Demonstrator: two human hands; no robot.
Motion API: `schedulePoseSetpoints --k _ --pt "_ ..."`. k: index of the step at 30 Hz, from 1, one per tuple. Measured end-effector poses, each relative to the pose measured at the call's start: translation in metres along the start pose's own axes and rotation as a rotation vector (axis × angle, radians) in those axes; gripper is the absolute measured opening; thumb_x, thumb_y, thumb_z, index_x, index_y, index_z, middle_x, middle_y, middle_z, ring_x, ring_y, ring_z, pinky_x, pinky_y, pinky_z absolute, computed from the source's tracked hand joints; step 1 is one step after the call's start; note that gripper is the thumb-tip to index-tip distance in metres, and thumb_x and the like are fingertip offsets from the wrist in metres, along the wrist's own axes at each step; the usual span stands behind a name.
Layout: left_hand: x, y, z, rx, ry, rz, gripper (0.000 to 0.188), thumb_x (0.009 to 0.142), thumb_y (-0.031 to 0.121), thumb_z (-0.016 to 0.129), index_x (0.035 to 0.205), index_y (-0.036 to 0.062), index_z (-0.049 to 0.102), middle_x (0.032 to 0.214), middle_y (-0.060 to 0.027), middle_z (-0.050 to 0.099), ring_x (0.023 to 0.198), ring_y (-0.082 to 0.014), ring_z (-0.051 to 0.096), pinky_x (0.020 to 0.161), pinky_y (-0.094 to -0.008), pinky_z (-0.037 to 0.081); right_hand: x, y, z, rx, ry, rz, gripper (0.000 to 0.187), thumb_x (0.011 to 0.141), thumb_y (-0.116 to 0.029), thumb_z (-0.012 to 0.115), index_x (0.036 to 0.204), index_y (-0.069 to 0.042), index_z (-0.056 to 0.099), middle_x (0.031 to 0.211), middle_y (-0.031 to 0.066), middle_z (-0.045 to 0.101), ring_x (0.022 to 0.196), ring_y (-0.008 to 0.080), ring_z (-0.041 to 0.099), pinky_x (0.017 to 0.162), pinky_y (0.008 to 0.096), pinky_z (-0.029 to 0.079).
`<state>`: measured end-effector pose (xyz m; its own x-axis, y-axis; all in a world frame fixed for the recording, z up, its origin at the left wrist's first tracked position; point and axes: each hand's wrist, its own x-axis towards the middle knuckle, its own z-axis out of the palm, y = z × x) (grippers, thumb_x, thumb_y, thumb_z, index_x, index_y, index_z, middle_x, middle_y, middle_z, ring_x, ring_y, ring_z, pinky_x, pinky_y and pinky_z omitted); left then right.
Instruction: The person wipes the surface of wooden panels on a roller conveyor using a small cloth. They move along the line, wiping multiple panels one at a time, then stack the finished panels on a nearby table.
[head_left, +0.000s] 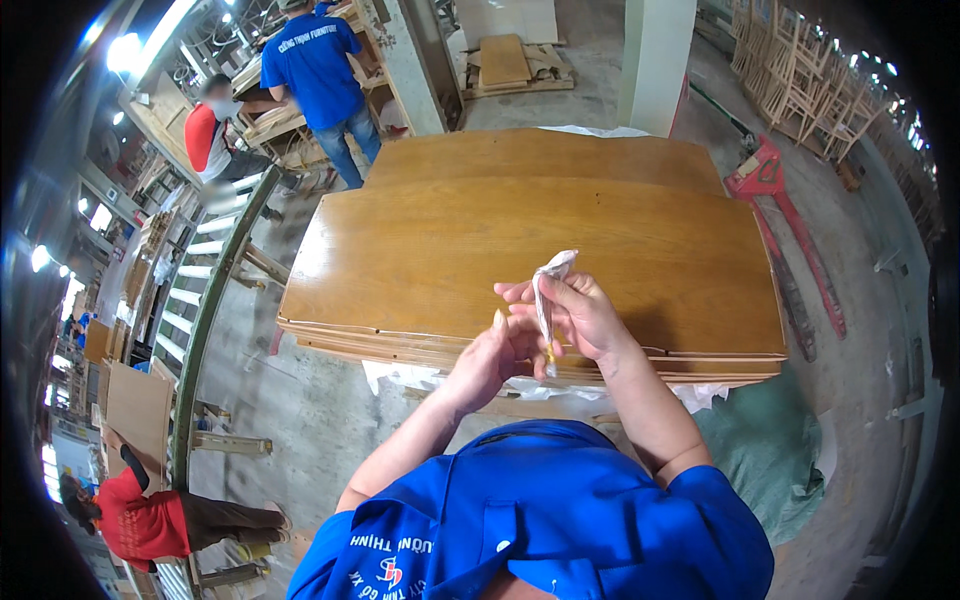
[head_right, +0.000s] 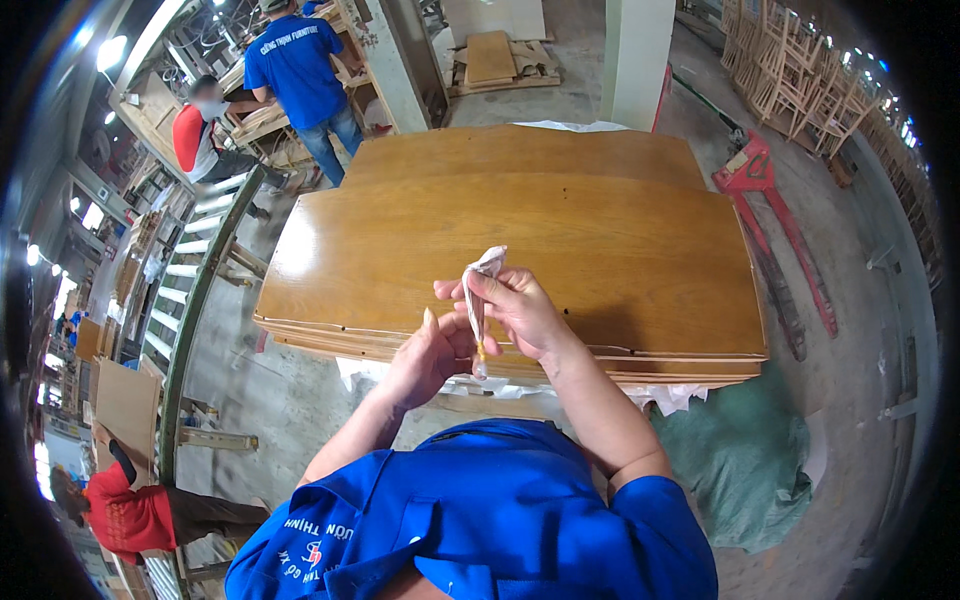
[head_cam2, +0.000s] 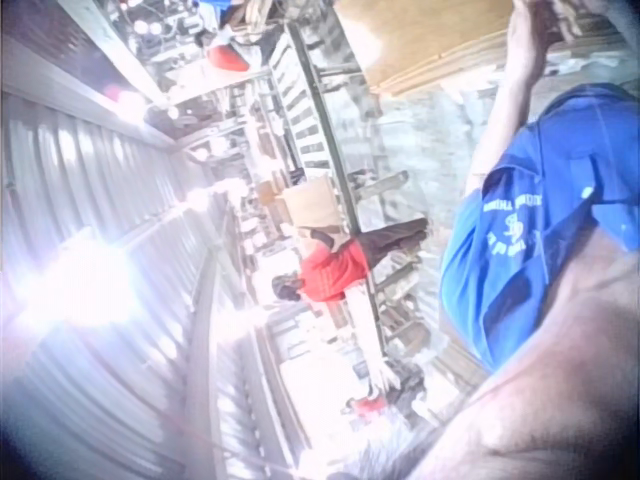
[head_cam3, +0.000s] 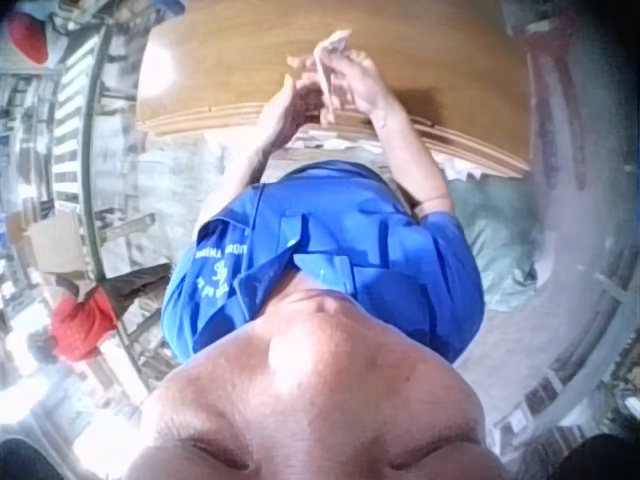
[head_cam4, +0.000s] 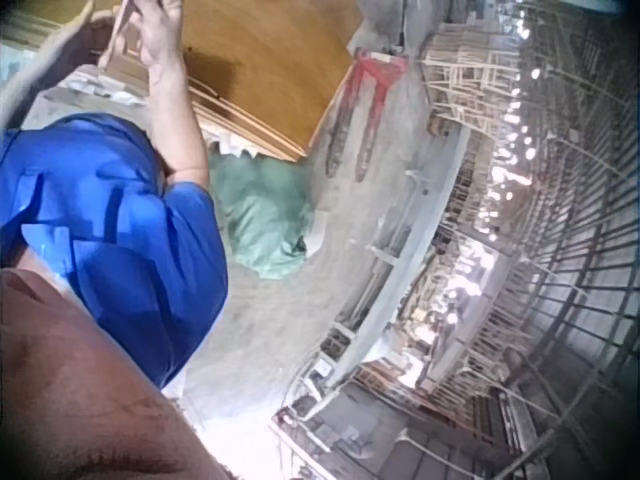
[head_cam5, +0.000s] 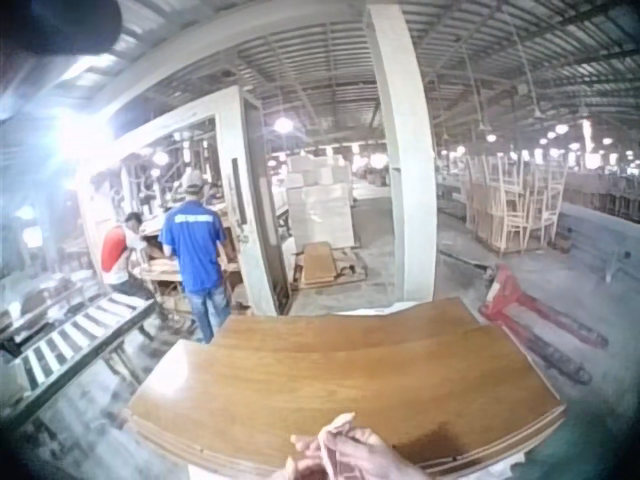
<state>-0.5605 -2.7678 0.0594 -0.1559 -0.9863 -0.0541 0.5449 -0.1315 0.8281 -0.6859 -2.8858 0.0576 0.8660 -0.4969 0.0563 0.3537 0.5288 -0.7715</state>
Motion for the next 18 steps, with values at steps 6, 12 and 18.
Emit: schedulePoseSetpoints --k 6,12,18 --pt "0.005 -0.003 -0.004 -0.064 0.079 0.096 0.025 0.092 0.028 0.047 0.089 0.0048 0.056 0.073 -0.003 0.057 0.069 -0.0123 0.054 0.063 -0.026 0.044 -0.012 0.008 0.022 -0.091 -0.017 -0.016 0.036 0.088 -0.03 0.055 0.107 0.001 0.058 0.086 0.0039 0.062 0.061 0.0066 0.055 0.054 0.02 0.045" --pt "0.011 -0.009 0.006 0.587 0.45 0.381 0.016 0.091 0.011 0.048 0.093 0.0 0.059 0.07 -0.004 0.058 0.058 -0.0094 0.052 0.051 -0.0243 0.041 -0.017 0.034 0.033 -0.156 0.182 -0.191 0.038 0.088 -0.025 0.056 0.116 0.0 0.054 0.108 0.0057 0.059 0.093 0.0108 0.053 0.074 0.0239 0.043" --pt "0.01 -0.007 0.008 1.08 0.393 0.655 0.008 0.087 0.005 0.053 0.088 -0.0017 0.057 0.061 -0.0058 0.053 0.053 -0.0109 0.049 0.048 -0.0237 0.038 -0.017 0.031 0.023 -0.155 0.186 -0.326 0.023 0.086 -0.019 0.058 0.099 -0.001 0.065 0.104 0.0142 0.063 0.099 0.0182 0.056 0.082 0.0313 0.044"
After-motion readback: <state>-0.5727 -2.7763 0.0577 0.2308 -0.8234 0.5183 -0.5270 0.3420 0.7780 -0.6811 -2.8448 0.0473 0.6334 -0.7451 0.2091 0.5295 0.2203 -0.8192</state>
